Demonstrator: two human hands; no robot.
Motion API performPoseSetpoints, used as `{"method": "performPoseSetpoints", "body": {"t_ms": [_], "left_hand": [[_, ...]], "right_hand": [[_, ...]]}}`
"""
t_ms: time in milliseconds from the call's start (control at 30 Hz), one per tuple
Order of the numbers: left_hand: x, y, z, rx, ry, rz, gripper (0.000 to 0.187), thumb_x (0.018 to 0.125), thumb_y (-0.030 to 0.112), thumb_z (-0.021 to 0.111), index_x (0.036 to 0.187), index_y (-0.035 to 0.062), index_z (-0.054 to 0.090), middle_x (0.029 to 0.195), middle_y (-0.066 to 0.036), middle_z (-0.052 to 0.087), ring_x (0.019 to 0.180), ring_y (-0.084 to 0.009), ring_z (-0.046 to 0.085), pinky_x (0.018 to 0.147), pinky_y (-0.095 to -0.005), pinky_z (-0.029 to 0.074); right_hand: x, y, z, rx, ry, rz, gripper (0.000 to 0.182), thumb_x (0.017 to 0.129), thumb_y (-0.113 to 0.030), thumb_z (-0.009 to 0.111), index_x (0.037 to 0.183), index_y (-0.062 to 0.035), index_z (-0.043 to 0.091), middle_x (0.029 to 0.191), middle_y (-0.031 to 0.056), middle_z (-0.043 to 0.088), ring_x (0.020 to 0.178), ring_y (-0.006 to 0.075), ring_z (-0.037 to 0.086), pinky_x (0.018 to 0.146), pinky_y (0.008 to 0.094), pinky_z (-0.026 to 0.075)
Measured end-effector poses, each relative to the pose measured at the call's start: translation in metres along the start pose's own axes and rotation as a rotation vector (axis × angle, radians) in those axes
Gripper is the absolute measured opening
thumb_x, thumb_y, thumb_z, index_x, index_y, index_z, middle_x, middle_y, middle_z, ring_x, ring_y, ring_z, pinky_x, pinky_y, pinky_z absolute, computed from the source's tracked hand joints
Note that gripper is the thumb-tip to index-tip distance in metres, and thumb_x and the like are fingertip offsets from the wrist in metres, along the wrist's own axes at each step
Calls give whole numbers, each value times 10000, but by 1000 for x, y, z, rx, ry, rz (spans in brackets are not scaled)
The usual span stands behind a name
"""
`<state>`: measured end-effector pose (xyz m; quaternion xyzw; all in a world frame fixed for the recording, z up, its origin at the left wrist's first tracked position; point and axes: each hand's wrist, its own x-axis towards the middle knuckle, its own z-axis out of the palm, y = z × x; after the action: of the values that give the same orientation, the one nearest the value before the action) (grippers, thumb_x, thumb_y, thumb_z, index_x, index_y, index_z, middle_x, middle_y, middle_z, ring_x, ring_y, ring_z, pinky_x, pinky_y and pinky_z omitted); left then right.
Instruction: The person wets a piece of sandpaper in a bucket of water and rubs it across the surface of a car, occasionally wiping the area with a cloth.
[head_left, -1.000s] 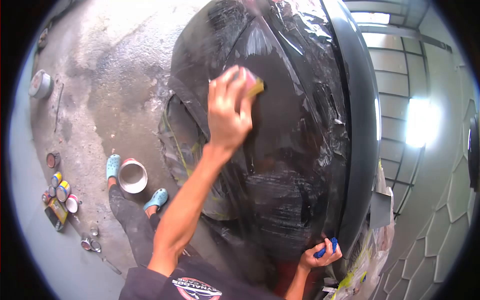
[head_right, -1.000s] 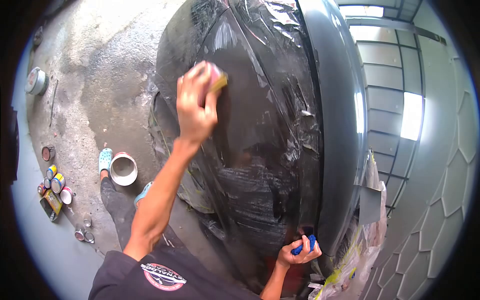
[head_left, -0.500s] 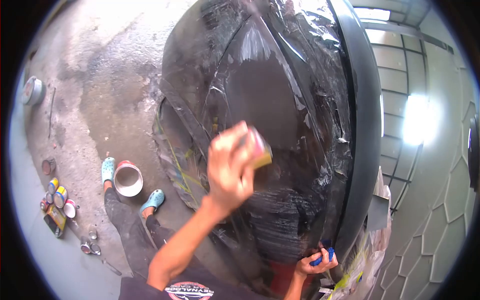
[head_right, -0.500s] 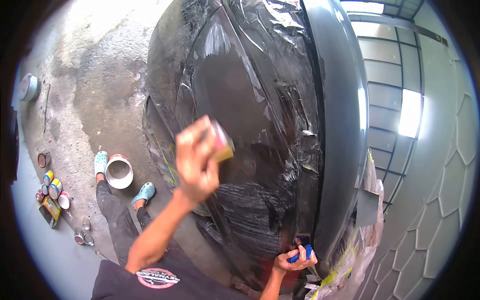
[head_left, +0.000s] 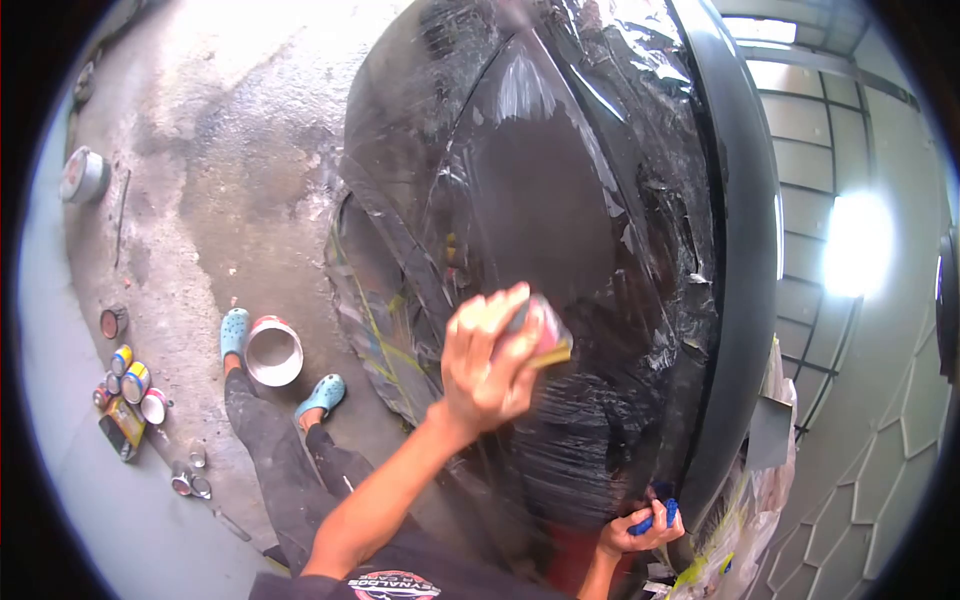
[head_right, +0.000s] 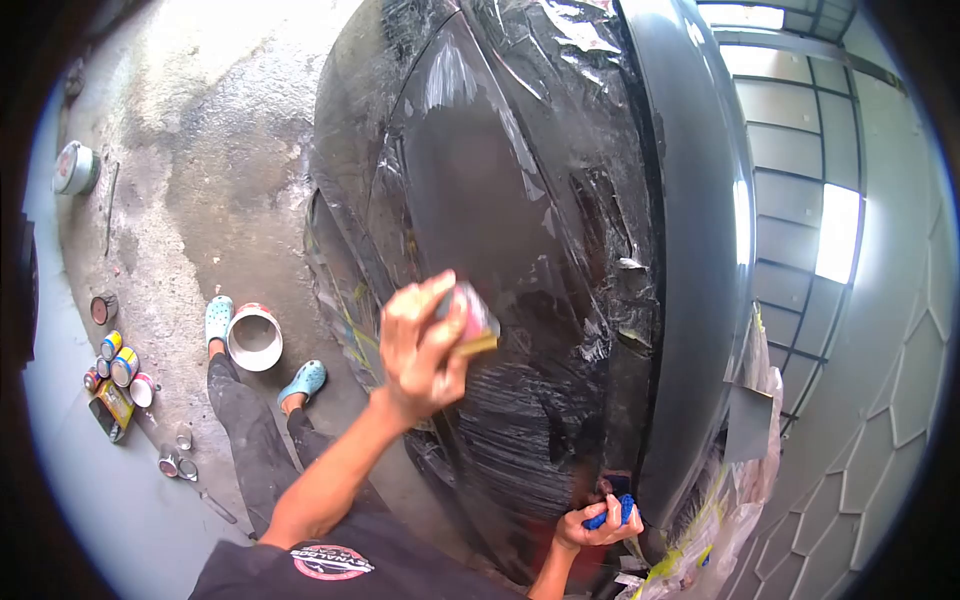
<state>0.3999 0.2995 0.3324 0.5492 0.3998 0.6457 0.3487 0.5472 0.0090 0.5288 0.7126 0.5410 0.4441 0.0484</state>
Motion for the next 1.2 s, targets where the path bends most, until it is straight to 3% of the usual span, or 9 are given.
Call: {"method": "performPoseSetpoints", "body": {"t_ms": [167, 367, 467, 567, 767, 900, 967, 1133, 1200], "left_hand": [[111, -64, 16, 49, 196, -112, 450, 895, -36, 760, 1336, 30, 701, 1383, -235, 703, 1208, -429, 673, 1024, -521, 515], [-36, 15, -5, -23, -7, -100, 431, 838, -13, 774, 1269, -10, 753, 1411, -277, 692, 1224, -434, 695, 1035, -516, 545], [20, -25, 3, 43, 92, 32, 407, 888, 22, 745, 1294, 1, 739, 1409, -271, 688, 1216, -434, 690, 1013, -510, 526], [70, -50, 8, 27, 147, -173, 492, 915, -24, 748, 1401, 39, 696, 1451, -231, 676, 1257, -422, 677, 1035, -520, 505], [-63, 20, -5, 9, -15, -85, 535, 853, 19, 763, 1383, -16, 696, 1431, -298, 672, 1238, -450, 678, 1056, -500, 515], [34, -40, 2, 81, 126, 19, 434, 902, -12, 720, 1335, 5, 705, 1406, -258, 692, 1225, -444, 675, 1052, -524, 488], [61, -46, 8, 38, 178, -182, 416, 904, -23, 756, 1317, 8, 716, 1390, -227, 699, 1236, -435, 664, 1068, -514, 483], [-68, 16, -5, 29, 30, -160, 544, 846, 75, 873, 1352, -45, 714, 1404, -293, 661, 1236, -435, 660, 1053, -507, 533], [-63, 6, -4, 11, 64, -92, 506, 856, 57, 854, 1331, -43, 709, 1368, -298, 670, 1199, -430, 662, 1041, -503, 542]], "right_hand": [[4, -3, -1, -29, 15, -38, 163, 1086, -161, 586, 1128, -47, 694, 1120, 218, 617, 1045, 406, 586, 910, 562, 472], [2, -1, 0, -4, 18, -17, 164, 1084, -140, 578, 1099, -21, 691, 1109, 192, 652, 1067, 399, 610, 934, 551, 480], [-1, 1, 1, -3, 26, -21, 164, 1081, -129, 578, 1109, -19, 695, 1121, 193, 661, 1071, 402, 611, 938, 552, 482], [4, -2, -2, -13, 21, -48, 162, 1072, -109, 577, 1116, -17, 703, 1136, 196, 675, 1073, 404, 612, 947, 552, 479], [4, -6, -3, 5, 17, 3, 149, 1043, -95, 594, 1112, -29, 709, 1128, 200, 659, 1073, 411, 600, 922, 566, 480], [2, -2, 3, 4, 47, -1, 154, 1039, -100, 599, 1118, -41, 716, 1145, 212, 644, 1072, 414, 598, 906, 559, 483], [-2, -1, -4, -3, 34, -3, 158, 1040, -107, 600, 1122, -42, 718, 1151, 215, 641, 1071, 413, 599, 902, 553, 484], [1, -1, -2, -1, 29, 0, 159, 1041, -117, 600, 1108, -40, 722, 1157, 211, 645, 1062, 406, 606, 904, 547, 488], [4, -3, 0, -8, 38, -26, 163, 1041, -122, 599, 1097, -33, 724, 1153, 207, 649, 1055, 402, 610, 909, 547, 490]]}}
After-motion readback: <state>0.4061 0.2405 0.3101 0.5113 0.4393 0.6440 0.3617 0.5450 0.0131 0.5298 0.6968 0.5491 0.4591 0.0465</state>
